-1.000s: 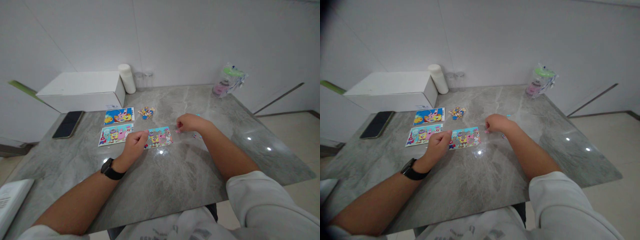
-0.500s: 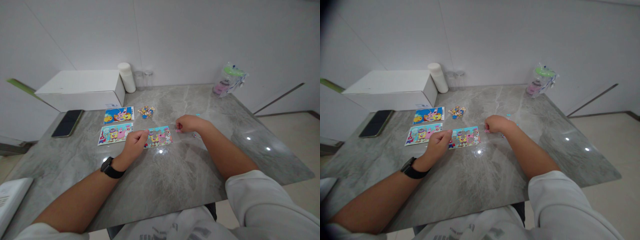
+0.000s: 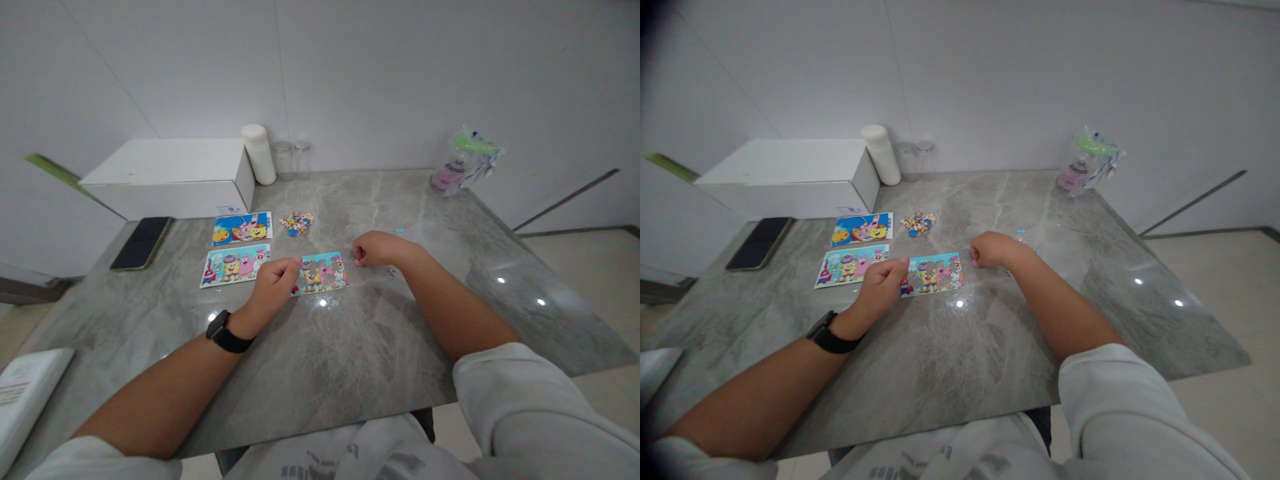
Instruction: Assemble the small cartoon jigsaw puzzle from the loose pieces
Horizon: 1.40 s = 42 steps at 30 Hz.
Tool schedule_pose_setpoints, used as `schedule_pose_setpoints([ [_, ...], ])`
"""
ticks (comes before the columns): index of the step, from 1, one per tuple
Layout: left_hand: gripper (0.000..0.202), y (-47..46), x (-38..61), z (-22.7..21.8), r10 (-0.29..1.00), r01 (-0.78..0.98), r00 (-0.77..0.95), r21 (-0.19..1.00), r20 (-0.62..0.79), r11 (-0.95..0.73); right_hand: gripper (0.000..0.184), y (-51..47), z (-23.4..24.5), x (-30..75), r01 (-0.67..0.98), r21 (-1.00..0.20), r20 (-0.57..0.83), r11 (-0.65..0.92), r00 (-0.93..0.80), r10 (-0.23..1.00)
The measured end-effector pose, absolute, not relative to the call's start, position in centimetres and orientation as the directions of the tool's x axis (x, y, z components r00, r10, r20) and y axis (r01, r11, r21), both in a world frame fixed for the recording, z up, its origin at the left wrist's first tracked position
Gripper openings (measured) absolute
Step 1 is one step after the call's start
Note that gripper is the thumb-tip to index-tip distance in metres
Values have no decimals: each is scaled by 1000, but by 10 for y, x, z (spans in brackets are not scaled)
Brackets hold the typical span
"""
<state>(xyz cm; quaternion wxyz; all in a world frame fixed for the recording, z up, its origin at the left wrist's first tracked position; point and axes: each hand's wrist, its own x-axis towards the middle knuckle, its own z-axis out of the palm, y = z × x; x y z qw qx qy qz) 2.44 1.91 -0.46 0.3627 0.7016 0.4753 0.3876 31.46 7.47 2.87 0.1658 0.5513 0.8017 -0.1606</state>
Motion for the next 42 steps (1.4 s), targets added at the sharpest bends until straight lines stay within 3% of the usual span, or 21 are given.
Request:
schedule_pose_setpoints([
  [7, 53, 18, 24, -5, 947, 386, 258, 878, 191, -282, 18, 73, 35, 312, 924, -136, -420, 359, -382, 824],
  [14, 55, 21, 23, -7, 927, 442, 313, 832, 207, -335, 18, 71, 42, 309, 872, -338, -330, 355, -463, 822],
  [19, 49, 13, 27, -3, 763, 531, 578, 576, 290, -621, 25, 66, 41, 294, 740, -585, -285, 332, -571, 770],
  [24, 32, -16, 38, 9, 517, 462, 841, 285, 158, -840, 20, 65, 36, 285, 660, -730, -350, 177, -584, 732],
  [28, 29, -34, 43, 19, 437, 416, 899, 236, 41, -878, 16, 65, 32, 286, 657, -735, -347, 167, -576, 740],
  [38, 26, -42, 44, 19, 514, 515, 856, 193, -57, -836, 16, 59, 37, 276, 699, -621, -221, 355, -591, 776],
  [42, 28, -44, 45, 19, 547, 554, 832, 171, -88, -815, 16, 57, 33, 269, 718, -598, -216, 355, -571, 792],
])
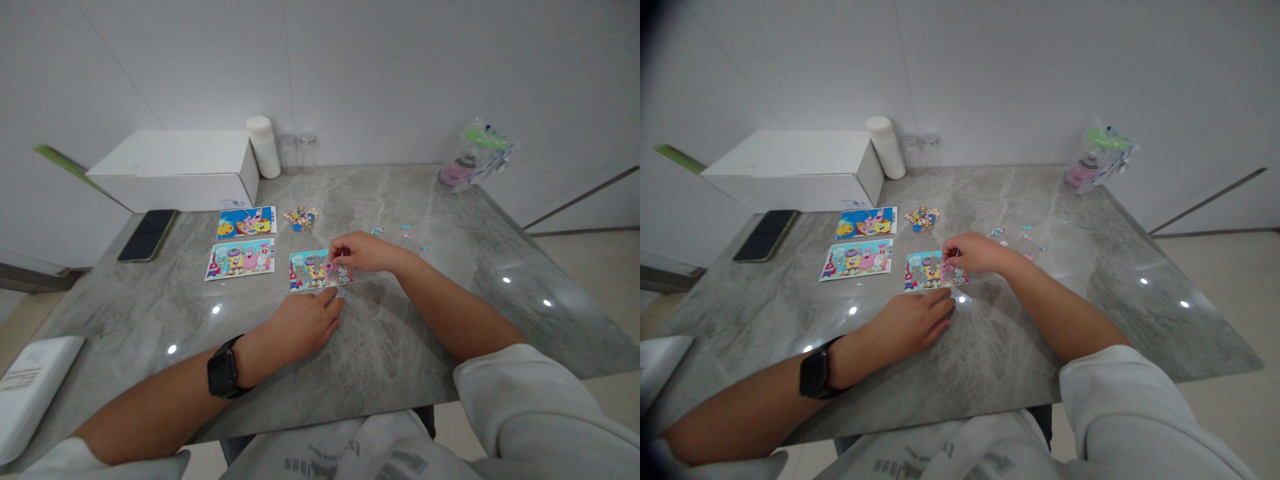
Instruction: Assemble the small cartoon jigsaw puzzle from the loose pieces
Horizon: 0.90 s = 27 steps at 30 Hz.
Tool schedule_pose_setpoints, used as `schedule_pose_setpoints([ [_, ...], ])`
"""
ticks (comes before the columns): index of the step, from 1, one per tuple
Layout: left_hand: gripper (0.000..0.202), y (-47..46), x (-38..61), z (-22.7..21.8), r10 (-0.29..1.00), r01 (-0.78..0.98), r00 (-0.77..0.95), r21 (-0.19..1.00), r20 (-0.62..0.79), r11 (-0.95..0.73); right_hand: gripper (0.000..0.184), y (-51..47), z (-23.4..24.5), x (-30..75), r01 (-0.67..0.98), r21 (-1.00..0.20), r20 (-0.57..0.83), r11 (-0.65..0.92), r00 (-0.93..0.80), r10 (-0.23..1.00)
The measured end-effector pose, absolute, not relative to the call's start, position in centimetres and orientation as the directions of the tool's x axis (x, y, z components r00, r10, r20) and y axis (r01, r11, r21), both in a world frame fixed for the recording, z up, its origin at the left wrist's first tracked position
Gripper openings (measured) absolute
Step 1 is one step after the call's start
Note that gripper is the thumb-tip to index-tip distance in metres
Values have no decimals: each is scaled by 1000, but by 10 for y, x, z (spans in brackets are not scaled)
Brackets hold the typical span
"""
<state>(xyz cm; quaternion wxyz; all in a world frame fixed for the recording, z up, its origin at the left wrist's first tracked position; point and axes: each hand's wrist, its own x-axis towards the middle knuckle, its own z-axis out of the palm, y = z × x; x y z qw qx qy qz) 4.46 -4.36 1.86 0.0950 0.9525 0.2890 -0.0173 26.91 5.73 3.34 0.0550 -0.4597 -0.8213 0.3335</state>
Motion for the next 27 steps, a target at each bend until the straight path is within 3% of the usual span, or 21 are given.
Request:
schedule_pose_setpoints([
  [9, 30, -42, 46, 22, 568, 582, 813, 207, -132, -786, 16, 54, 24, 254, 776, -530, -278, 343, -541, 794],
  [27, 30, -41, 49, 22, 575, 593, 805, 182, -147, -784, 18, 52, 16, 246, 822, -362, -241, 439, -538, 808],
])
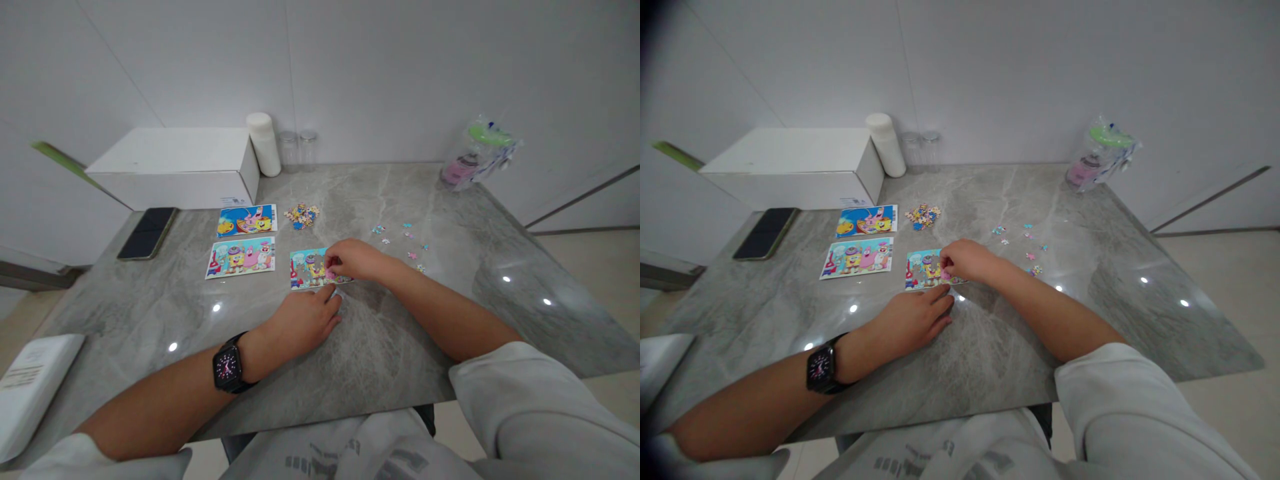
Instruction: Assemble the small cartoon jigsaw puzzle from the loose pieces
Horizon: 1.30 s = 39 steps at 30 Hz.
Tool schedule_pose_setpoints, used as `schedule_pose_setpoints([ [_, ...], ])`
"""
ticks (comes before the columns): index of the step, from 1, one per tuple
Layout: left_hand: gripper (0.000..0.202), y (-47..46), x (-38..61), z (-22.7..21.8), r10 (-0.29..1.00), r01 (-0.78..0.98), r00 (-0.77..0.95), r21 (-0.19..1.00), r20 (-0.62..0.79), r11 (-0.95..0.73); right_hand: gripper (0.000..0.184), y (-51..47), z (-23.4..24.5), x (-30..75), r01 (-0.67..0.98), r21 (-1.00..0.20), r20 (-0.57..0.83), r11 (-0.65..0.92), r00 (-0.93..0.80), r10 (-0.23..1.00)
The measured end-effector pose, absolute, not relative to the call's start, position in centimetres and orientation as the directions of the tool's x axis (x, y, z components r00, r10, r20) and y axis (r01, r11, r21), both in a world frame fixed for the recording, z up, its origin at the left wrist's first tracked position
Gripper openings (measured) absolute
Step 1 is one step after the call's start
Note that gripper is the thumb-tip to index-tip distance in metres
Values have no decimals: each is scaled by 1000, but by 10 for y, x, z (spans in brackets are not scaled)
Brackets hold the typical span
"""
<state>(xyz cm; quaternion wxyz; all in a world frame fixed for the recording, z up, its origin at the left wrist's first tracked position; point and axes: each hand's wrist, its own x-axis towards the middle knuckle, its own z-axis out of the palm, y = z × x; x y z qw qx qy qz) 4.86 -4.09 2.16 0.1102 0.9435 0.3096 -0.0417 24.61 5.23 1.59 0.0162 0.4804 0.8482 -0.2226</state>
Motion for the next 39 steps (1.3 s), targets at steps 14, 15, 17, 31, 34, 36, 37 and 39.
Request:
schedule_pose_setpoints([
  [14, 28, -42, 48, 14, 581, 591, 806, 190, -113, -784, 20, 49, 17, 241, 843, -331, -264, 423, -513, 817],
  [15, 28, -41, 48, 15, 581, 592, 806, 189, -115, -784, 20, 49, 17, 241, 843, -334, -264, 421, -513, 817],
  [17, 28, -41, 48, 15, 577, 588, 809, 187, -117, -787, 19, 50, 17, 241, 844, -343, -269, 413, -510, 817],
  [31, 36, -27, 44, 6, 599, 585, 798, 159, 66, -796, 20, 62, 24, 264, 867, -278, -136, 414, -462, 876],
  [34, 50, -19, 42, -4, 597, 585, 792, 118, 126, -802, 22, 63, 19, 261, 865, -273, -173, 421, -475, 863],
  [36, 54, -15, 40, -8, 601, 589, 790, 120, 123, -799, 22, 65, 14, 260, 859, -274, -181, 432, -487, 854],
  [37, 54, -14, 40, -8, 601, 589, 790, 124, 119, -799, 21, 65, 12, 260, 855, -275, -180, 440, -495, 850],
  [39, 53, -12, 40, -8, 600, 586, 792, 136, 111, -799, 20, 66, 9, 261, 846, -277, -175, 455, -510, 842],
])
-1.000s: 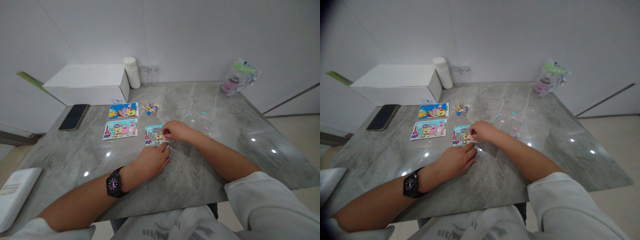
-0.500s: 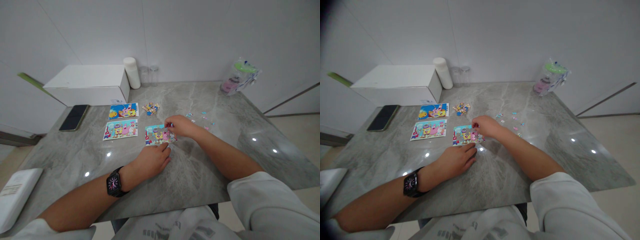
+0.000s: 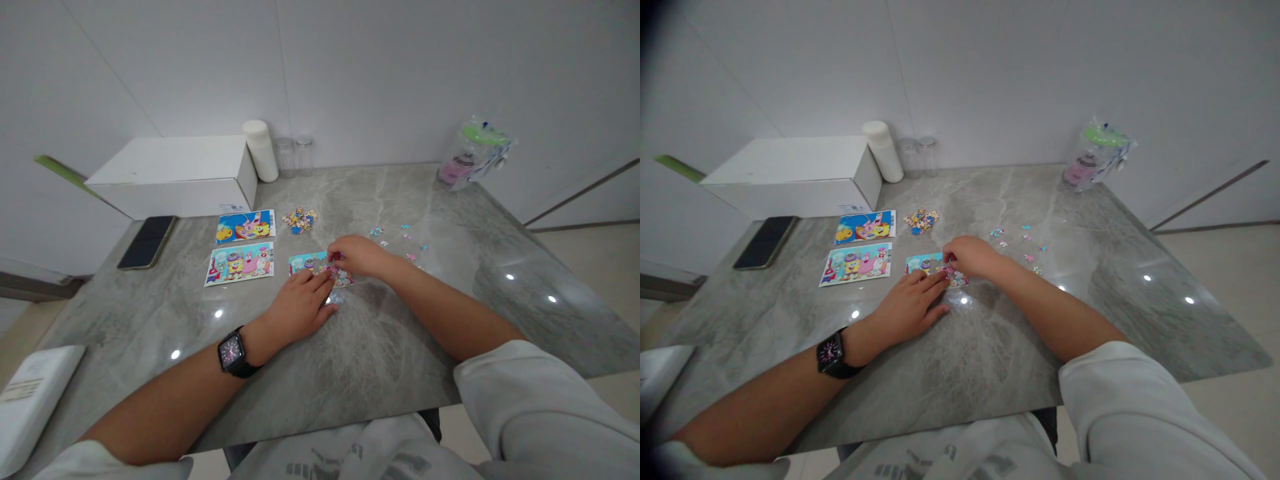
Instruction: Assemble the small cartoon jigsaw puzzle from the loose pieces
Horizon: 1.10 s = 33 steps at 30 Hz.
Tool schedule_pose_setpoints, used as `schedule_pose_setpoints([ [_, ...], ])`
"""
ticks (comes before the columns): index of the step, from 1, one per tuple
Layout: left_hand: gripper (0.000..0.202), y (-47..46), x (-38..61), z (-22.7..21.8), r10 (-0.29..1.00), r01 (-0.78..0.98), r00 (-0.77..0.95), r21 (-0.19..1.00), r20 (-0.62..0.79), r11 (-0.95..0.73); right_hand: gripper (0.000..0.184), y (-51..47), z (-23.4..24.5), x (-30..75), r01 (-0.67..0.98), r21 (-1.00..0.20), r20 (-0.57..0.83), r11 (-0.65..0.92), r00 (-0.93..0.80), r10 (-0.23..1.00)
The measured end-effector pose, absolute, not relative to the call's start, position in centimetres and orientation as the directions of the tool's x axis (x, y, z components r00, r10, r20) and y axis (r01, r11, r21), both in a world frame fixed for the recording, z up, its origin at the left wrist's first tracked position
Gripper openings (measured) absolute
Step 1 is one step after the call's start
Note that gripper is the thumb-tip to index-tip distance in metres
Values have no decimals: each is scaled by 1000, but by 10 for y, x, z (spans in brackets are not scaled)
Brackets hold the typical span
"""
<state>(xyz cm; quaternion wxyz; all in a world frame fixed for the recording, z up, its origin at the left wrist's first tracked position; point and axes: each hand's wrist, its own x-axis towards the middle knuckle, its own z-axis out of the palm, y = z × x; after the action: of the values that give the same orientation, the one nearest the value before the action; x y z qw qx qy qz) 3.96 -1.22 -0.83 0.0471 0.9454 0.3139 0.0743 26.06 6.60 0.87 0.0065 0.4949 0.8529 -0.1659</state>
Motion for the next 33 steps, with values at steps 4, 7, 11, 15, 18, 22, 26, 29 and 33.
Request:
schedule_pose_setpoints([
  [4, 50, -11, 40, -6, 598, 578, 795, 169, 104, -798, 20, 65, 5, 260, 839, -287, -183, 461, -521, 834],
  [7, 49, -8, 39, -6, 593, 570, 797, 184, 112, -801, 19, 65, 4, 259, 837, -305, -181, 453, -519, 836],
  [11, 47, -3, 38, -7, 577, 544, 807, 224, 123, -809, 19, 66, 1, 259, 834, -311, -165, 456, -520, 838],
  [15, 41, 2, 36, -8, 566, 513, 809, 282, 156, -811, 18, 66, -4, 261, 818, -321, -138, 477, -539, 831],
  [18, 38, 3, 35, -9, 571, 511, 803, 296, 170, -807, 17, 66, -5, 261, 817, -327, -138, 476, -539, 831],
  [22, 37, 3, 35, -10, 570, 505, 801, 306, 182, -807, 18, 69, 10, 268, 820, -346, -96, 455, -514, 853],
  [26, 36, 4, 35, -11, 562, 493, 805, 311, 190, -812, 16, 72, 50, 298, 846, -384, 63, 370, -376, 925],
  [29, 31, 4, 34, -10, 567, 489, 792, 321, 227, -811, 19, 69, 79, 334, 870, -425, 211, 248, -171, 962],
  [33, 24, 6, 34, -6, 603, 497, 728, 357, 324, -791, 25, 57, 94, 383, 880, -457, 294, 130, 12, 956],
])
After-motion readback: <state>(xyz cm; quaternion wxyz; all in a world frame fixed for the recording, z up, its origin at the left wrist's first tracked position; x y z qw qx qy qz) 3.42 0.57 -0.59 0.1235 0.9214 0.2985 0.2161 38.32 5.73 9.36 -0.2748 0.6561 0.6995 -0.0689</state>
